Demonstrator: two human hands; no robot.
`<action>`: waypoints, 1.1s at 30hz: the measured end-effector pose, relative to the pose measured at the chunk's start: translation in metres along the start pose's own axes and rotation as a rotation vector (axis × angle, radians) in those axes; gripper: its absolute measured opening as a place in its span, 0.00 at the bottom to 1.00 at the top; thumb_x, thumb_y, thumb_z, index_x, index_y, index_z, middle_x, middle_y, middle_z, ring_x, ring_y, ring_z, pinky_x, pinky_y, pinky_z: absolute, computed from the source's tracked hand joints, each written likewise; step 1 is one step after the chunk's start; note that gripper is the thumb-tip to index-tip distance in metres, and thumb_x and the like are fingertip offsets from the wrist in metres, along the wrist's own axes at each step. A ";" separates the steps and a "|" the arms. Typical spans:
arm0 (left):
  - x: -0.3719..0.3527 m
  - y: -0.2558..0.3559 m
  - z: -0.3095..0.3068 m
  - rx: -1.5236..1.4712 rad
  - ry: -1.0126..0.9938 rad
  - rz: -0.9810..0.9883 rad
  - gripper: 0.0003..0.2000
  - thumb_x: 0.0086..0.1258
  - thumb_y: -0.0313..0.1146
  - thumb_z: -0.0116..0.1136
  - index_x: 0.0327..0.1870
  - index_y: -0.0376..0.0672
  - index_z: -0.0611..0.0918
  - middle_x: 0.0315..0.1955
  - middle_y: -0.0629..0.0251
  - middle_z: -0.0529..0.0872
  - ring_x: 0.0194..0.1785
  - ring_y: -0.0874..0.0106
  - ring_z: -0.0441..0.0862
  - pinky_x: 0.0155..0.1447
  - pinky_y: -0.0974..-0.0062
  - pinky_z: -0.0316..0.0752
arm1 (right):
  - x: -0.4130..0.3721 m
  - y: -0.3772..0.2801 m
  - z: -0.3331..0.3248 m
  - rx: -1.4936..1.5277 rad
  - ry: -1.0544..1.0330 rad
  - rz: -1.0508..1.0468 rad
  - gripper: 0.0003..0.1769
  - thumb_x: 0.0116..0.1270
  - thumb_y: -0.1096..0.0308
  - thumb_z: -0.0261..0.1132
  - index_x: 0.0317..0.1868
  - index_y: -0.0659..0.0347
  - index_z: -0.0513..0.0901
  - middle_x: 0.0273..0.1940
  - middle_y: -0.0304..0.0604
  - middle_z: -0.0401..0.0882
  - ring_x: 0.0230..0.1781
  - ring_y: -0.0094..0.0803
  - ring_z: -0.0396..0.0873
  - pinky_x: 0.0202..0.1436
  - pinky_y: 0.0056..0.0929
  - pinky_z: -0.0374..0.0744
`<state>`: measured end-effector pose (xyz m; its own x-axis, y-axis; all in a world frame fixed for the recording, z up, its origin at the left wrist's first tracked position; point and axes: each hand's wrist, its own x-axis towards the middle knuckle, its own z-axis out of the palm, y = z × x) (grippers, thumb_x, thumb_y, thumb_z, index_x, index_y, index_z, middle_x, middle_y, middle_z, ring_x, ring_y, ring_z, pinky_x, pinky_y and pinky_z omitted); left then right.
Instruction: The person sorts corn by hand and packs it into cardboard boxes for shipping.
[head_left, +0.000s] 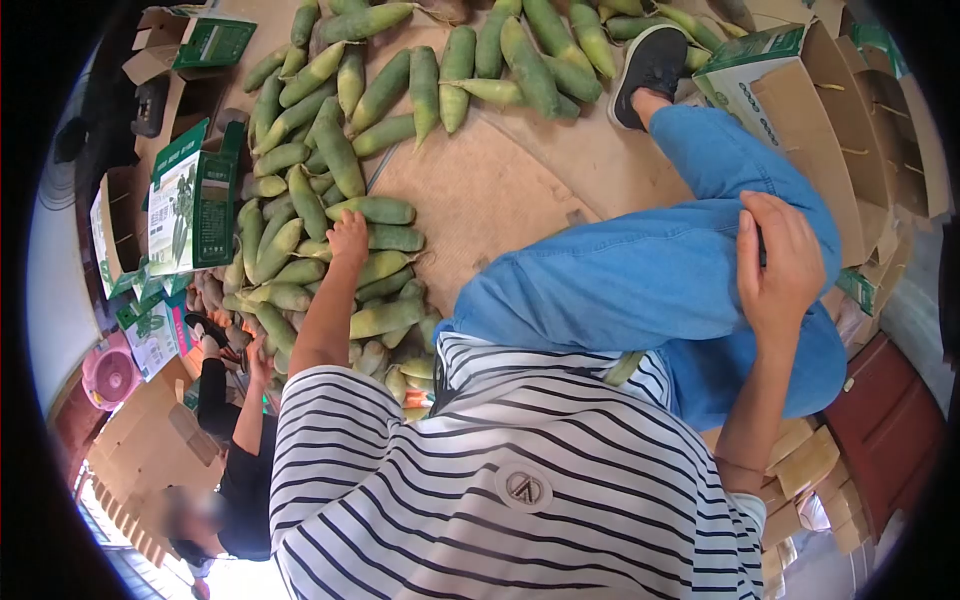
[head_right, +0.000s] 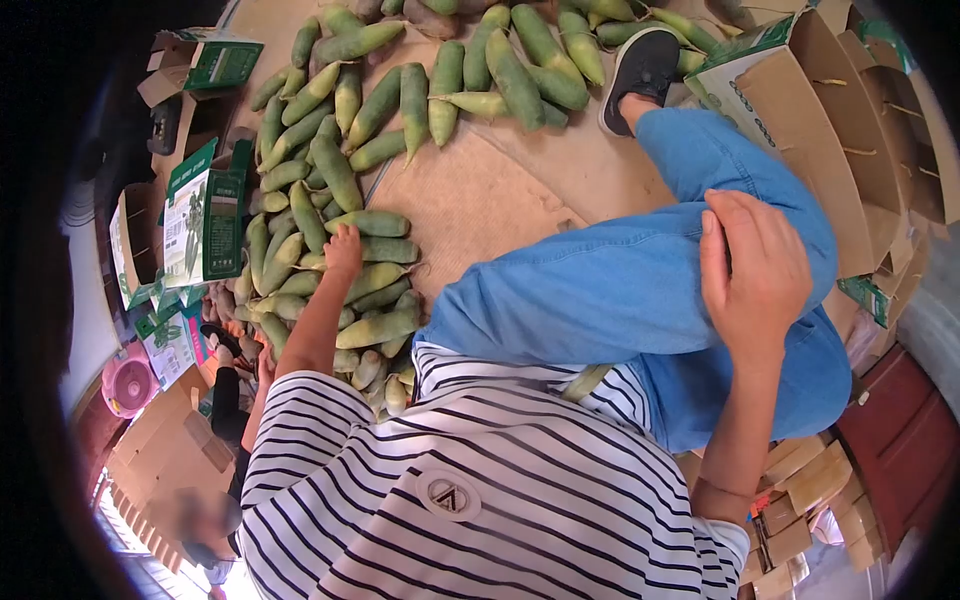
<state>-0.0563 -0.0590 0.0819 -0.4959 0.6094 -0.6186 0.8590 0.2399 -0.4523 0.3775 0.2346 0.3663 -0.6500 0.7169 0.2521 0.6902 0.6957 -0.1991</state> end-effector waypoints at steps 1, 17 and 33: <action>0.000 0.002 -0.001 -0.003 0.012 -0.005 0.18 0.59 0.30 0.61 0.50 0.47 0.71 0.49 0.62 0.73 0.50 0.63 0.77 0.49 0.63 0.72 | 0.001 0.000 0.000 -0.005 -0.007 0.009 0.06 0.59 0.72 0.63 0.37 0.61 0.81 0.35 0.41 0.81 0.34 0.36 0.79 0.37 0.31 0.74; 0.023 0.056 -0.160 -0.212 0.618 0.471 0.20 0.55 0.27 0.54 0.52 0.49 0.75 0.41 0.61 0.74 0.49 0.62 0.71 0.49 0.66 0.68 | 0.002 -0.002 -0.001 -0.002 -0.008 0.002 0.06 0.59 0.72 0.63 0.38 0.60 0.81 0.36 0.41 0.81 0.34 0.36 0.79 0.38 0.31 0.74; 0.048 0.047 -0.006 -0.155 0.206 0.108 0.17 0.59 0.28 0.57 0.51 0.46 0.73 0.49 0.64 0.77 0.59 0.63 0.69 0.55 0.60 0.69 | 0.006 -0.003 0.001 -0.030 -0.029 -0.009 0.07 0.58 0.73 0.63 0.38 0.61 0.81 0.36 0.41 0.81 0.34 0.36 0.79 0.37 0.31 0.74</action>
<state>-0.0389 -0.0137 0.0346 -0.3778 0.7749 -0.5067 0.9225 0.2681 -0.2778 0.3709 0.2373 0.3673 -0.6647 0.7122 0.2259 0.6934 0.7006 -0.1685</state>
